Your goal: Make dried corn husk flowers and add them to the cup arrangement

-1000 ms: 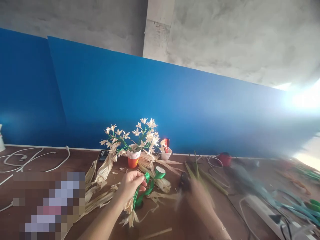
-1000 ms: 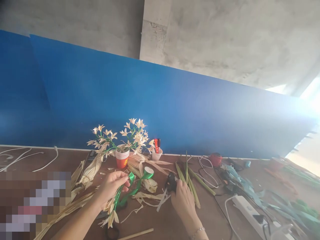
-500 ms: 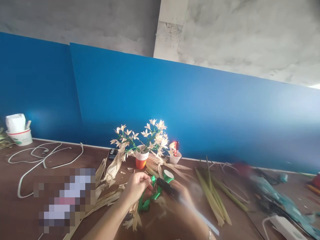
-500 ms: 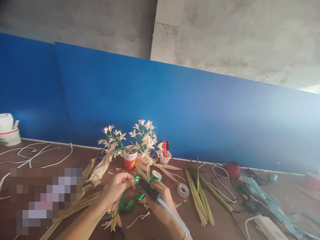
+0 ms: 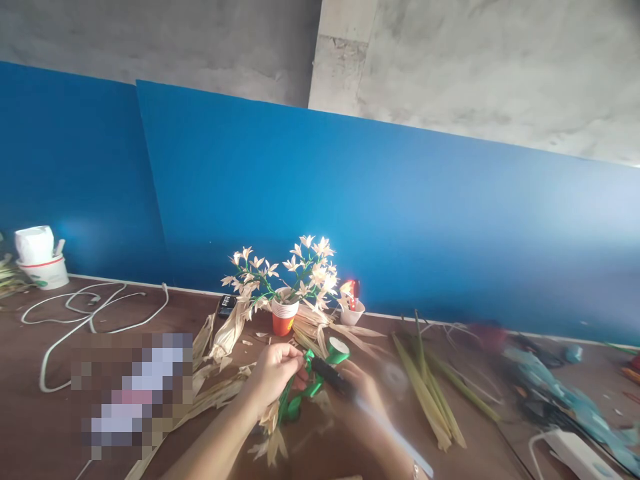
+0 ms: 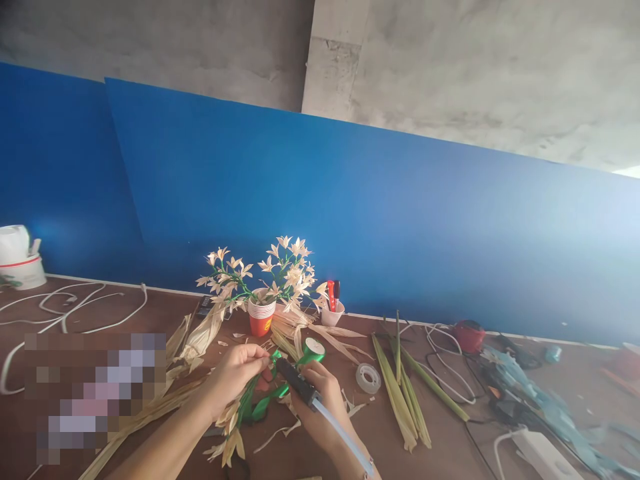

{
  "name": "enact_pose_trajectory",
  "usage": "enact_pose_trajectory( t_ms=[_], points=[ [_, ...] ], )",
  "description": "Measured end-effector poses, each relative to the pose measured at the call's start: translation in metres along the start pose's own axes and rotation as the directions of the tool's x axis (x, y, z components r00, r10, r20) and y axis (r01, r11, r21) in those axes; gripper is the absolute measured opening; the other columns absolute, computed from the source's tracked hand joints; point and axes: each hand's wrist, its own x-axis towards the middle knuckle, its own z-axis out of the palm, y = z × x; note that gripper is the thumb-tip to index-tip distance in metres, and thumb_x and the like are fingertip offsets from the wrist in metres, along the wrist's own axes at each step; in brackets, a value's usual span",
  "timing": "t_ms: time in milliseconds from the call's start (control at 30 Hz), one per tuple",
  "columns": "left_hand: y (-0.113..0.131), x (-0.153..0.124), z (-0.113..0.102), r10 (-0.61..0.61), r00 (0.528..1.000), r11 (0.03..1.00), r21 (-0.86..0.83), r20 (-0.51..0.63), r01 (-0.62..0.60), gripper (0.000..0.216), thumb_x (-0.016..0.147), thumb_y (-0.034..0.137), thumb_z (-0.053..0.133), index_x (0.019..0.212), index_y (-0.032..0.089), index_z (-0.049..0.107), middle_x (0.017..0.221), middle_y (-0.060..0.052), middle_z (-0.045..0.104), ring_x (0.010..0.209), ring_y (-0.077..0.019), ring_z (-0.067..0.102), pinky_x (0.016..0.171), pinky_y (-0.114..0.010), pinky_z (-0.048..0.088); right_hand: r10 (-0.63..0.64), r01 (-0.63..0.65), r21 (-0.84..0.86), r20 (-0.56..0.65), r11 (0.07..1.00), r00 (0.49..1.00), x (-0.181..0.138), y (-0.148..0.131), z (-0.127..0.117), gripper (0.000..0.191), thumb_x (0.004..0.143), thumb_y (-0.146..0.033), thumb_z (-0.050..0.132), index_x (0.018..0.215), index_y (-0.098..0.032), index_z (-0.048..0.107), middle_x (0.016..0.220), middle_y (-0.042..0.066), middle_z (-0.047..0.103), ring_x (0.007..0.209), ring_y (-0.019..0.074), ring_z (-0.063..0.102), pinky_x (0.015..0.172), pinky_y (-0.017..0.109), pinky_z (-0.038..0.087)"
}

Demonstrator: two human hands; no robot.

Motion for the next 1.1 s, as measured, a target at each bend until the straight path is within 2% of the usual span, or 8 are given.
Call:
enact_pose_trajectory(
  t_ms=[333, 767, 1100],
  points=[
    [0.002, 0.001, 0.000, -0.020, 1.000, 0.999, -0.031, 0.006, 0.020, 0.015, 0.065, 0.029, 0.067, 0.066, 0.015, 0.061, 0.050, 0.002, 0.064, 0.045, -0.0120, 0.059, 0.050, -0.023, 0.045, -0.018, 0.017, -0.027, -0.029, 0.999, 0.999, 0.000, 0.008, 0.004, 0.021, 0.082, -0.026, 0.055, 0.064, -0.017, 0.060, 0.068, 0.002, 0.058, 0.060, 0.0145, 0.056, 0.054, 0.023, 0.041],
    [-0.001, 0.000, 0.001, -0.027, 0.999, 0.998, -0.059, 0.026, 0.029, 0.018, 0.062, 0.030, 0.068, 0.068, 0.015, 0.061, 0.050, 0.002, 0.064, 0.044, -0.0116, 0.059, 0.048, -0.022, 0.043, -0.044, 0.036, -0.094, -0.085, 0.995, 0.995, 0.002, 0.017, 0.006, 0.021, 0.079, -0.024, 0.057, 0.059, -0.018, 0.056, 0.065, 0.002, 0.057, 0.056, 0.0133, 0.054, 0.050, 0.022, 0.039],
    [0.000, 0.002, 0.000, -0.012, 0.999, 0.998, -0.064, 0.032, 0.014, 0.020, 0.061, 0.032, 0.068, 0.067, 0.015, 0.061, 0.050, 0.002, 0.064, 0.045, -0.0119, 0.059, 0.048, -0.023, 0.044, -0.041, 0.036, -0.068, -0.066, 0.997, 0.997, 0.001, 0.011, 0.004, 0.020, 0.078, -0.022, 0.057, 0.059, -0.017, 0.057, 0.067, 0.002, 0.058, 0.057, 0.0133, 0.055, 0.051, 0.022, 0.039]
  ],
)
